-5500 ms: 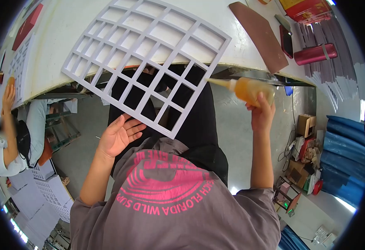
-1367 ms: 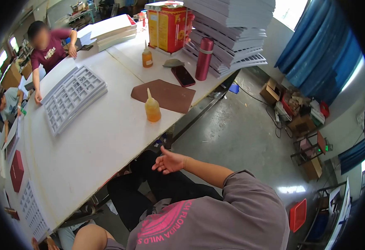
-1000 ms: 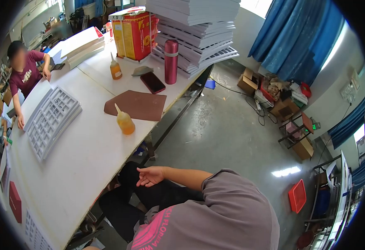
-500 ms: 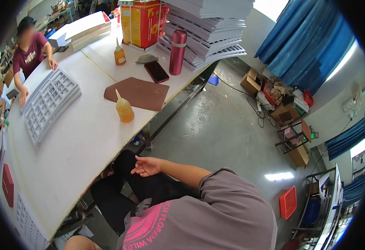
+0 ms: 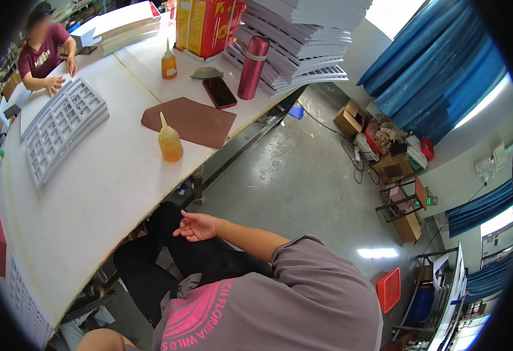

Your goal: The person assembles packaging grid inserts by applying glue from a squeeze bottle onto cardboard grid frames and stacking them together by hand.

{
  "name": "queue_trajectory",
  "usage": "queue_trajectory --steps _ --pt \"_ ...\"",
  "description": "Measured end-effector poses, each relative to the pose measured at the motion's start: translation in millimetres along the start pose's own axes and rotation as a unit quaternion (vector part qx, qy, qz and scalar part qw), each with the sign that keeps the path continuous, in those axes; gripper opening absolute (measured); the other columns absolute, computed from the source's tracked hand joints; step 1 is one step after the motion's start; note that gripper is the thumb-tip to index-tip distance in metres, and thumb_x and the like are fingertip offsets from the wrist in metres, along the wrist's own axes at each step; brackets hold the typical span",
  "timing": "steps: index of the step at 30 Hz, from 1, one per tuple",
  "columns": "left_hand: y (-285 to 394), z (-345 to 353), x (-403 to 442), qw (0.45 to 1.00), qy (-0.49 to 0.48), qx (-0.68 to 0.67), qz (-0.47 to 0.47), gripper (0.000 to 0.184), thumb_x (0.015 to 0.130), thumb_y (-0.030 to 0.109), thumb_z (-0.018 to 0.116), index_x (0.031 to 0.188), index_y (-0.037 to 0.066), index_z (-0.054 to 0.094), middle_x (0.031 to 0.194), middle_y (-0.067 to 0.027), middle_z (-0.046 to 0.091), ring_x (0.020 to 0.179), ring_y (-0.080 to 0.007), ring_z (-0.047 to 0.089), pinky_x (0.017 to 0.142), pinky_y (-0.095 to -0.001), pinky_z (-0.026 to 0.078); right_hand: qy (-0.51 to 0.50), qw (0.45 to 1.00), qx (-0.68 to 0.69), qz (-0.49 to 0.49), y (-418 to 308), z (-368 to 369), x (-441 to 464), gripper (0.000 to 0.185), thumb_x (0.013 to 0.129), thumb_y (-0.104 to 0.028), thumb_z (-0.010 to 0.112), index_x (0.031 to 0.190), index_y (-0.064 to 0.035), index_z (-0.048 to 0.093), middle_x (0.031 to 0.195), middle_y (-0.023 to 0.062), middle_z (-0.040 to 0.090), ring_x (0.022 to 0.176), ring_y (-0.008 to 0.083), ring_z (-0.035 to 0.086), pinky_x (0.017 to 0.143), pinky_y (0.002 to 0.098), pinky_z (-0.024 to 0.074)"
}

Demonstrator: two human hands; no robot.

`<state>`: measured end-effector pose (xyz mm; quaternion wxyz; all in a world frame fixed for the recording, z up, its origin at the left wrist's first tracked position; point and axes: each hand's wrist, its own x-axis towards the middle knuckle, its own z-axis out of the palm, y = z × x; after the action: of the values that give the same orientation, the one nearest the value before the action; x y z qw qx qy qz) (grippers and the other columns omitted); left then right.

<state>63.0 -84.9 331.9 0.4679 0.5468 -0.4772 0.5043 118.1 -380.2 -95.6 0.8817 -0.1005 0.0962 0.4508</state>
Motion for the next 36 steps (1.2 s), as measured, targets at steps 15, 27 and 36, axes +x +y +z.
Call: queue_trajectory --steps 15,27,36 --pt "-70.4 94.5 -135.1 0.507 0.173 -0.397 -0.745 0.013 0.084 0.016 0.064 0.097 0.011 0.065 0.125 -0.0051 0.055 0.111 -0.0125 0.049 0.083 -0.0324 0.04 -0.027 1.0 0.008 -0.009 -3.2 0.4 1.2 0.054 0.097 -0.05 0.034 0.094 -0.0046 0.062 0.12 0.0213 0.057 0.09 0.02 0.065 0.078 0.0359 0.0532" --pt "-70.4 91.0 -135.2 0.558 0.13 -0.422 -0.702 0.004 0.081 0.011 0.065 0.083 0.009 0.063 0.102 -0.0047 0.061 0.094 -0.0117 0.053 0.082 -0.0269 0.04 -0.047 0.999 0.011 -0.008 -4.3 0.2 5.1 0.054 0.098 -0.049 0.032 0.099 -0.0038 0.061 0.121 0.0211 0.057 0.09 0.02 0.065 0.079 0.0361 0.0525" --pt "-63.8 92.4 -125.2 0.615 0.109 -0.422 -0.657 0.006 0.083 0.01 0.062 0.084 0.005 0.06 0.093 -0.012 0.065 0.086 -0.0141 0.056 0.083 -0.0289 0.043 -0.053 0.998 0.023 -0.009 -3.6 4.3 4.4 0.054 0.098 -0.049 0.032 0.1 -0.0034 0.061 0.121 0.0208 0.057 0.091 0.0202 0.065 0.079 0.036 0.0525"
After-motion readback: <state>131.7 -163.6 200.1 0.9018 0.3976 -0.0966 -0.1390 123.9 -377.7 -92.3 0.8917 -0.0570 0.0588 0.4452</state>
